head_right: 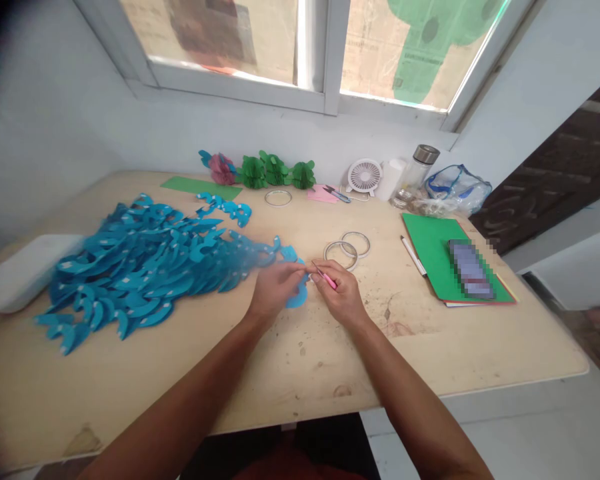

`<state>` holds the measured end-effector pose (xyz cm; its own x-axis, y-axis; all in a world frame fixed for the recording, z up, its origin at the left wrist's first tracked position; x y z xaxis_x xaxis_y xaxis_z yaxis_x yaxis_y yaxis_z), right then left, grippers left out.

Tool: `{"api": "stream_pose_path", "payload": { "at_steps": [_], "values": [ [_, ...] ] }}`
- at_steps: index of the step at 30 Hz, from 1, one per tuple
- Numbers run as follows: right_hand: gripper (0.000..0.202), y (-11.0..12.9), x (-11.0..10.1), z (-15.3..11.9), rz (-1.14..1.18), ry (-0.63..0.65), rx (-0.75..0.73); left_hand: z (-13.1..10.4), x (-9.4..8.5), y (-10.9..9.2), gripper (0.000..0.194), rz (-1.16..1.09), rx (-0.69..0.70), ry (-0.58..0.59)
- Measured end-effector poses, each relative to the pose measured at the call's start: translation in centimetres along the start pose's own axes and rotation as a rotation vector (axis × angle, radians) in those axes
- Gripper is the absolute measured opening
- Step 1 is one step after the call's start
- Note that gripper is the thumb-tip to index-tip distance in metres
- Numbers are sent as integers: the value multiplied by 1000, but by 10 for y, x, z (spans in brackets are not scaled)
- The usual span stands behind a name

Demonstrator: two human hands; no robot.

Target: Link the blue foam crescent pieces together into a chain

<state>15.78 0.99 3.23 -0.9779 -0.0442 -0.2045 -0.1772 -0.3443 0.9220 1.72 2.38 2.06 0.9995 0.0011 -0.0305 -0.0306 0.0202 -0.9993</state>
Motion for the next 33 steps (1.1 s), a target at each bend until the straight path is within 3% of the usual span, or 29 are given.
{"api": "stream_pose_path", "payload": {
  "at_steps": [7,12,15,22,29,33],
  "values": [
    [21,1,1,0,75,-14,41,2,0,5,20,-1,35,-5],
    [31,-11,-4,0,134,-109,225,1,0,4,41,-7,61,-28],
    [34,-16,-5,0,154,-103,276,1,2,7,40,-21,9,14],
    [33,-18,0,0,131,-20,250,3,3,12,8,25,61,53],
    [36,-7,-1,2,74,-35,153,4,2,16,21,74,45,49],
    [34,-7,0,1,105,-15,179,4,3,22,25,77,3,61]
  ]
}}
Point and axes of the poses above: each hand's wrist, its own z-axis towards the middle knuckle, its own x-axis out of the palm, y = z × x, the point moved 2 cm from there along z, towards the middle knuckle, and after that the axes turned 2 degrees about z, right-handed, at the moved point
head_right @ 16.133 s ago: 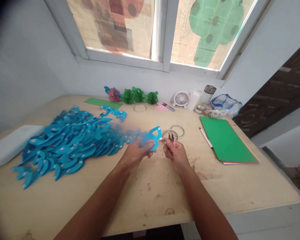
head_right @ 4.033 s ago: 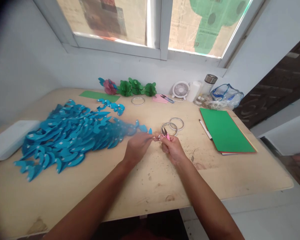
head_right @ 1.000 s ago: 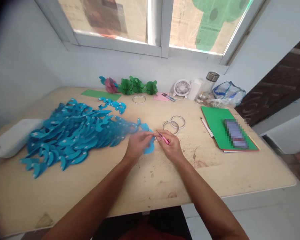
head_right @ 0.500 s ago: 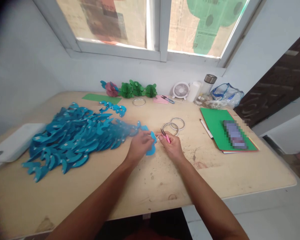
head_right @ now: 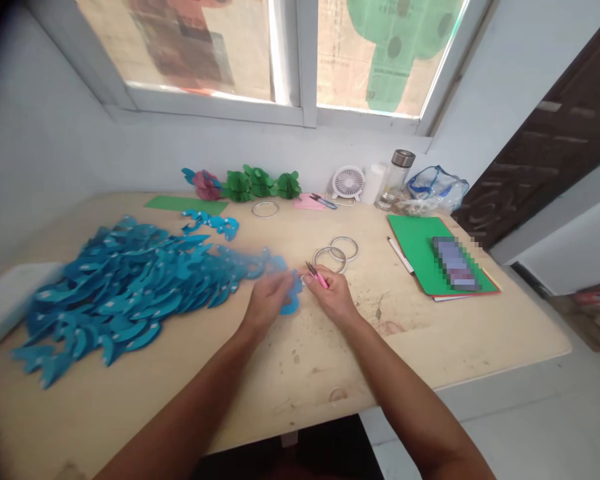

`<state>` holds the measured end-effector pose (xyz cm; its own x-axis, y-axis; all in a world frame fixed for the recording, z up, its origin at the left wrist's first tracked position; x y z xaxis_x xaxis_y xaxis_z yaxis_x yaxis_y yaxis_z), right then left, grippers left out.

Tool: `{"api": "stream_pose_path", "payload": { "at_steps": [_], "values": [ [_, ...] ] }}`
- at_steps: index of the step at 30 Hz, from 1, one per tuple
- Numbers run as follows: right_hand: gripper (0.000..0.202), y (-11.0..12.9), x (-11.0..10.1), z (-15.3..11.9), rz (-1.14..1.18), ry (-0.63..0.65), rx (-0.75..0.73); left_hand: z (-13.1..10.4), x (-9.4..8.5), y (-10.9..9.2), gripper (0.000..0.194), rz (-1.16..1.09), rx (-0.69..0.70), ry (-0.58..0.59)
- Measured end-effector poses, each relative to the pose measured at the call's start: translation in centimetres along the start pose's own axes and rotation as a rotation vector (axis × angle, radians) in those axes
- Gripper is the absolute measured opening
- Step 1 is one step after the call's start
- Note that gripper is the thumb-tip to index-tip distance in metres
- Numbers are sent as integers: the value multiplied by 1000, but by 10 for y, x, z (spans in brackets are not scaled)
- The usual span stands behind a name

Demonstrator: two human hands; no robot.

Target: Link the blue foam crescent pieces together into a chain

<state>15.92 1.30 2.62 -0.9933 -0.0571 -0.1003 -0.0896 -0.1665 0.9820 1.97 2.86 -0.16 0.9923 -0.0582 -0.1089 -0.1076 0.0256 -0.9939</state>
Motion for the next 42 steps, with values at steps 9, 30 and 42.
{"api": "stream_pose_path", "payload": {
  "at_steps": [9,30,42],
  "values": [
    [34,-5,0,1,-4,19,18,-3,-1,-7,26,235,139,30],
    [25,1,3,0,-30,23,-116,-10,-3,-25,28,338,184,-44],
    [26,0,10,-4,-254,29,-295,-10,-4,-24,24,492,229,-138]
  ]
}}
Point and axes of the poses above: each hand's wrist, its own z-axis towards the middle knuckle, its own x-axis out of the palm, y = z × x, the point moved 2 cm from there along z, towards the middle knuckle, and after that the axes turned 2 degrees about z, right-handed, at the moved point
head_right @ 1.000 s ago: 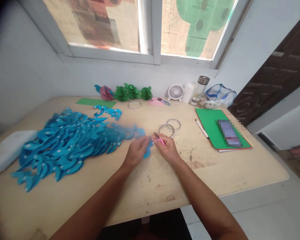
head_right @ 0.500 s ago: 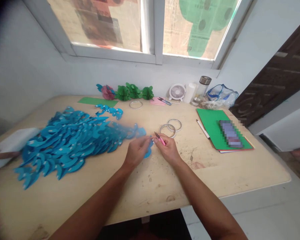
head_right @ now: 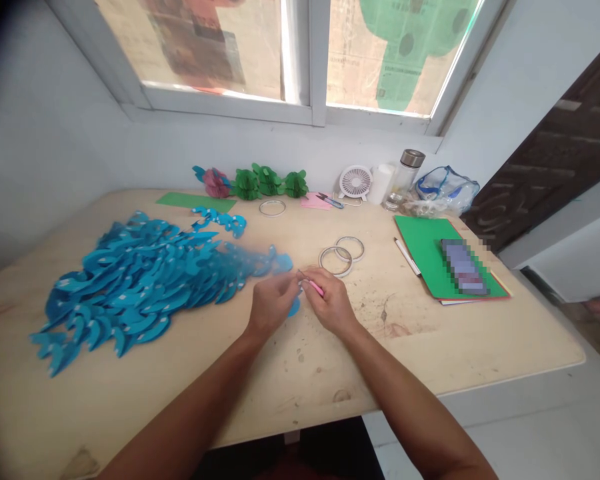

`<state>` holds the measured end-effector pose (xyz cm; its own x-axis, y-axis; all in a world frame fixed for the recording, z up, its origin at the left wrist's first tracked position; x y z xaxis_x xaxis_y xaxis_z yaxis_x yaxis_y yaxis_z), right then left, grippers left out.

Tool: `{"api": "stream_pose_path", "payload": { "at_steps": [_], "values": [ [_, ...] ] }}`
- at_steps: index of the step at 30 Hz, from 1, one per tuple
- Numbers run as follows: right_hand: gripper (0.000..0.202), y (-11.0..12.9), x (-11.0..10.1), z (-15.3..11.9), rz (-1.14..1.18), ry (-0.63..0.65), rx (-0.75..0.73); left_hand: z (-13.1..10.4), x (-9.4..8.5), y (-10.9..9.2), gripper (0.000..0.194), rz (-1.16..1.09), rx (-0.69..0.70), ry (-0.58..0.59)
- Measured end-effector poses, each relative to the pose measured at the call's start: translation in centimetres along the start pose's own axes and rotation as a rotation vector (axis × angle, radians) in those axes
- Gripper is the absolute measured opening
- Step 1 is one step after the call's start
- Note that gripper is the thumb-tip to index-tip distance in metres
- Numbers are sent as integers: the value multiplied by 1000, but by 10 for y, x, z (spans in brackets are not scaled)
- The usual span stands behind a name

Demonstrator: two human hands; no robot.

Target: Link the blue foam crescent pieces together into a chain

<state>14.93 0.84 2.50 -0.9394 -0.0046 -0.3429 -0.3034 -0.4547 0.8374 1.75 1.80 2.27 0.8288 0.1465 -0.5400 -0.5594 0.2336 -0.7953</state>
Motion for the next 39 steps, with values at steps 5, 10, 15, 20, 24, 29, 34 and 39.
{"api": "stream_pose_path", "payload": {
  "at_steps": [5,10,15,20,24,29,34,39],
  "values": [
    [28,2,-1,-1,21,-40,13,1,1,-1,24,-102,-36,31],
    [27,-3,-6,0,95,-164,121,0,2,-2,23,-261,-97,72],
    [36,-10,-7,2,297,-157,415,-1,3,-2,22,-310,-84,106],
    [35,-16,-2,2,381,-125,487,-2,5,-2,20,-263,-44,177],
    [35,-19,0,1,349,-166,458,-4,11,0,24,-291,-37,246],
    [35,-19,-4,3,286,-206,461,-5,15,2,23,-447,-109,311],
    [38,-19,-8,4,374,-252,496,-3,14,2,21,-431,-131,342],
    [39,-22,-8,4,425,-260,542,0,11,7,22,-465,-191,173]
  ]
}}
Point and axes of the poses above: each hand's wrist, its own z-axis towards the middle knuckle, its own x-axis out of the palm, y = z × x, the point moved 2 cm from there along z, towards the middle knuckle, and after that the axes turned 2 degrees about z, right-handed, at the moved point
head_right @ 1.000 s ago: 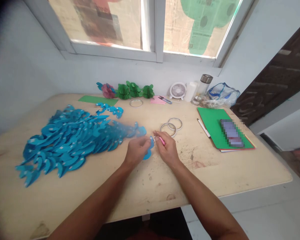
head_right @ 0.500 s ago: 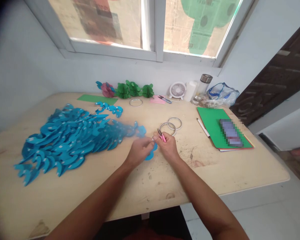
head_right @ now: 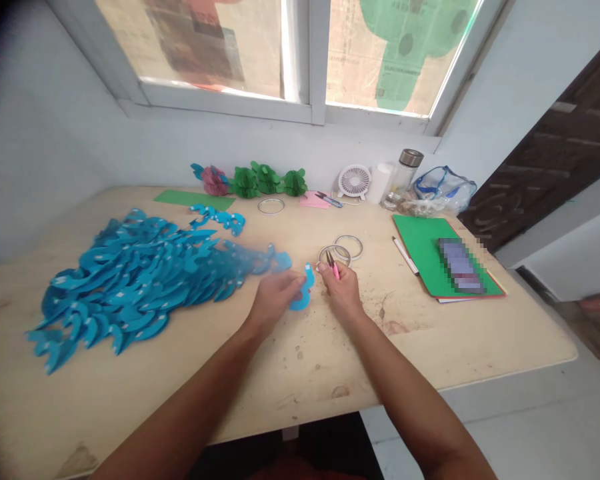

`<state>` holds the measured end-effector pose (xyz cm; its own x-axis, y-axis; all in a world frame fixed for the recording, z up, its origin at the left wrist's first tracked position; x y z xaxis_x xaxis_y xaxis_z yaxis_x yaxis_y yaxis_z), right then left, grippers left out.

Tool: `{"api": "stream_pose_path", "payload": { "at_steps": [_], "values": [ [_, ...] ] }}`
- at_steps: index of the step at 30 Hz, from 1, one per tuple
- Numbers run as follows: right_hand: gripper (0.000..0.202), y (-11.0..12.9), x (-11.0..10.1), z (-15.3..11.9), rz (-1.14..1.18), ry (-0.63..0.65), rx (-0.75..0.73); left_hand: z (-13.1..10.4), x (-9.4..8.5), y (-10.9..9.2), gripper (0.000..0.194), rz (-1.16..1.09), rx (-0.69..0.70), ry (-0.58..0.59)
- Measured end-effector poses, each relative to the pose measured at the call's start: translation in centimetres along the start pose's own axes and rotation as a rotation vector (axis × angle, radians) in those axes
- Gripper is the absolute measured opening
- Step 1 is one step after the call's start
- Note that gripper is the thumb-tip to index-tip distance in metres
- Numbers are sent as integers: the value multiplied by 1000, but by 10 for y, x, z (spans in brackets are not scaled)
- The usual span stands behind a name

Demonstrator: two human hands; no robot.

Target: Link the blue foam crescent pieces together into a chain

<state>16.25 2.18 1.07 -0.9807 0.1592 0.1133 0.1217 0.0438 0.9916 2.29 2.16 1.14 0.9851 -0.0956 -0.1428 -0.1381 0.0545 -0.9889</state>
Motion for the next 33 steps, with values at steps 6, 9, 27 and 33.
{"api": "stream_pose_path", "payload": {
  "at_steps": [6,9,27,33],
  "values": [
    [39,-2,2,-2,-114,25,-45,-7,-7,-12,18,264,203,-199],
    [39,-1,2,-3,-186,47,-81,-9,-6,-15,18,368,293,-147],
    [40,-1,5,-6,-182,155,-111,-7,-4,-14,17,293,241,-112],
    [31,2,3,-6,-47,213,-75,-1,-7,-7,15,116,130,-139]
  ]
}}
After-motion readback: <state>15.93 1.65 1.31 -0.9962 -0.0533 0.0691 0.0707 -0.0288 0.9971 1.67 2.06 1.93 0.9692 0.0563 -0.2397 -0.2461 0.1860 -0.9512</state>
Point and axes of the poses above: each hand's wrist, its own z-axis towards the middle knuckle, its own x-axis out of the palm, y = z × x, the point moved 2 cm from there along z, towards the middle knuckle, and after that the axes turned 2 degrees about z, right-handed, at the moved point
